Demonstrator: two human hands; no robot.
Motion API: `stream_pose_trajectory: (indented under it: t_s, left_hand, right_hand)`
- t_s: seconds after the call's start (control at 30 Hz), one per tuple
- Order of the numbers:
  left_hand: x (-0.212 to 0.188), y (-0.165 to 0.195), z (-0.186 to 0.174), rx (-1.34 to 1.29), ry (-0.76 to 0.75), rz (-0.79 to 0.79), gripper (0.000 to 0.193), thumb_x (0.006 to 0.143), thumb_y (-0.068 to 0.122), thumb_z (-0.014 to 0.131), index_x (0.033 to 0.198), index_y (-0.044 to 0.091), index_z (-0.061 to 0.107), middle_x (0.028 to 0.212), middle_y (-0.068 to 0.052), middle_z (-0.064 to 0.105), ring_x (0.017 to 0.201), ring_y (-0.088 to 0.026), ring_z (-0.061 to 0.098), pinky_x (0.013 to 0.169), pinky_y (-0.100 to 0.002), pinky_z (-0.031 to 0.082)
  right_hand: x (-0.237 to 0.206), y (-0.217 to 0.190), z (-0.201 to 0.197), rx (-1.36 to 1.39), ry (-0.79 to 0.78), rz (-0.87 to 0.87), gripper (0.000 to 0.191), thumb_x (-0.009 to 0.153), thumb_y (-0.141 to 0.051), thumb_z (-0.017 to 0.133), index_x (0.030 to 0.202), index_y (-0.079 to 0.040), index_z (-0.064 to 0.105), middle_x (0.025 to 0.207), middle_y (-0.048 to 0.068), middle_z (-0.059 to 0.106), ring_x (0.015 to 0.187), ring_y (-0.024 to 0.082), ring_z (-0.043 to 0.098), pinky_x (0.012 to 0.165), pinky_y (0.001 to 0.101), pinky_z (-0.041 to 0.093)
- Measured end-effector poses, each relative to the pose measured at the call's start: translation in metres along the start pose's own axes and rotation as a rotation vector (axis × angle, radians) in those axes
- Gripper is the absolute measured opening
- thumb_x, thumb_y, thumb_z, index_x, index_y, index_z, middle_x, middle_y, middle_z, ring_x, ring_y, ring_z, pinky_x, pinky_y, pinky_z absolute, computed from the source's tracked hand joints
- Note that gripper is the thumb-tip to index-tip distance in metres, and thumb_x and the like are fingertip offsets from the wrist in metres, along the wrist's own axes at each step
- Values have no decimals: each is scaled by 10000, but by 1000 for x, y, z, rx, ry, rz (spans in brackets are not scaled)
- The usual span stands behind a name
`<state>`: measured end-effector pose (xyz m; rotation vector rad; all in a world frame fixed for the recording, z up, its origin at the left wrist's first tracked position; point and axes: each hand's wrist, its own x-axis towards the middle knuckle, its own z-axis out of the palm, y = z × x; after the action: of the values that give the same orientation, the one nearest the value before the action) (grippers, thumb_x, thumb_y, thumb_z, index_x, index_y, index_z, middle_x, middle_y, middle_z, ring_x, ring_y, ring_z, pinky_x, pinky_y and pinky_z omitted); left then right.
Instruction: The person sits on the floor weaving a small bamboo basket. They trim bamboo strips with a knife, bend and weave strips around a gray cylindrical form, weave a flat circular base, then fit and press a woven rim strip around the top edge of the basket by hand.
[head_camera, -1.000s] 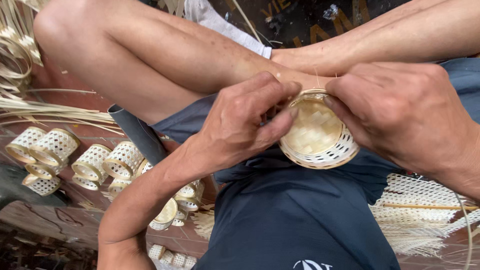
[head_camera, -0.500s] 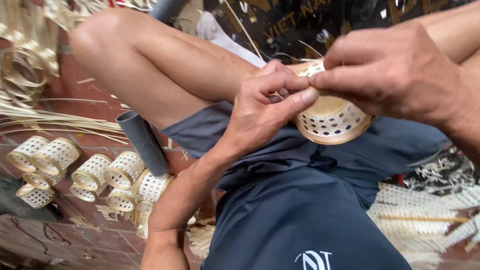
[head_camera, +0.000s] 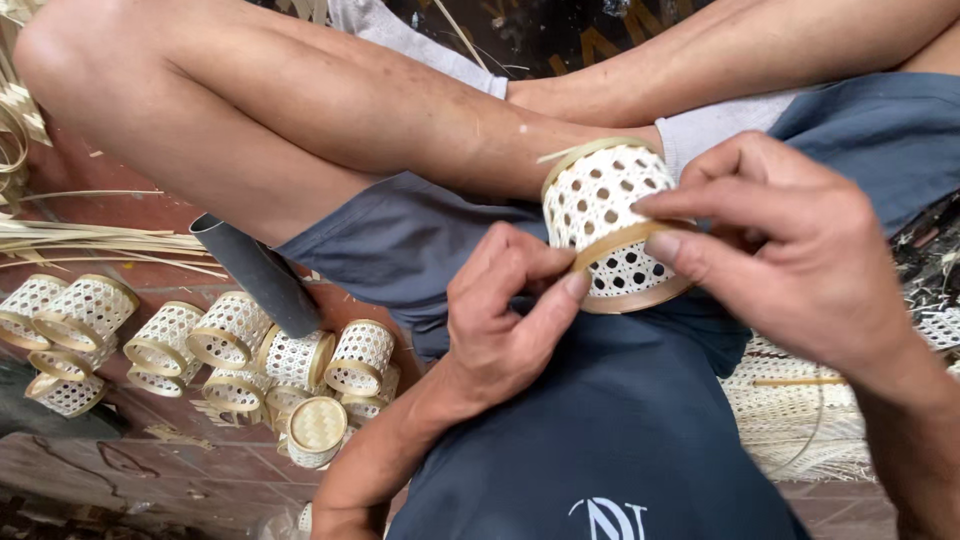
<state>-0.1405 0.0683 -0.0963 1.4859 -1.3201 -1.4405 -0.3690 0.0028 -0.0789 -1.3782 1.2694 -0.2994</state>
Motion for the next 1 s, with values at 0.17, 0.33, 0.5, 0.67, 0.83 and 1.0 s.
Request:
stream_pose_trajectory:
  t_s: [0.17,0.33,0.5,0.67,0.83,1.0]
  left_hand:
    - [6,1,-16,46,-159,12,153,930,30,789,1003,19,655,924,-76,607,746,-144,596,676,-283,490]
    - [7,2,-25,183,-208,128,158,965,23,778,1075,22,664,962,-93,604,828,-210,627,707,-303,511]
    - [2,3,-30,49,-248,-5,243,948,10,741,1180,31,674,975,-75,613,833,-199,642,753,-315,534]
    - [10,-4,-37,188,-268,72,237,912,48,780,1138,39,708,925,-106,570,835,-233,607,733,-345,506]
    - [12,-13,-41,274,-279,169,184,934,55,780,1100,44,701,947,-106,587,877,-269,630,768,-365,518]
    - [8,-21,-48,197,-253,105,173,953,39,770,1110,27,700,952,-93,593,849,-227,630,754,-330,523]
  right_hand:
    - [-4,0,16,-23,-8,-202,240,847,41,750,1085,14,741,986,80,641,822,115,635,673,247,507]
    - [-13,8,24,14,4,-121,247,839,46,746,1083,5,748,960,67,653,728,105,564,620,232,445]
    - [-32,11,48,216,204,48,185,922,26,746,1101,-21,755,1000,44,655,760,70,544,637,201,418]
    - [-31,22,76,165,191,-77,141,949,2,751,1087,-22,733,1031,31,644,781,57,575,709,206,461]
    - [-41,32,85,159,239,19,220,914,-2,757,1133,-20,740,1045,45,626,782,76,523,670,211,429]
    - [-40,22,99,178,330,6,213,969,12,734,1179,-23,733,1052,51,630,819,84,560,702,200,451]
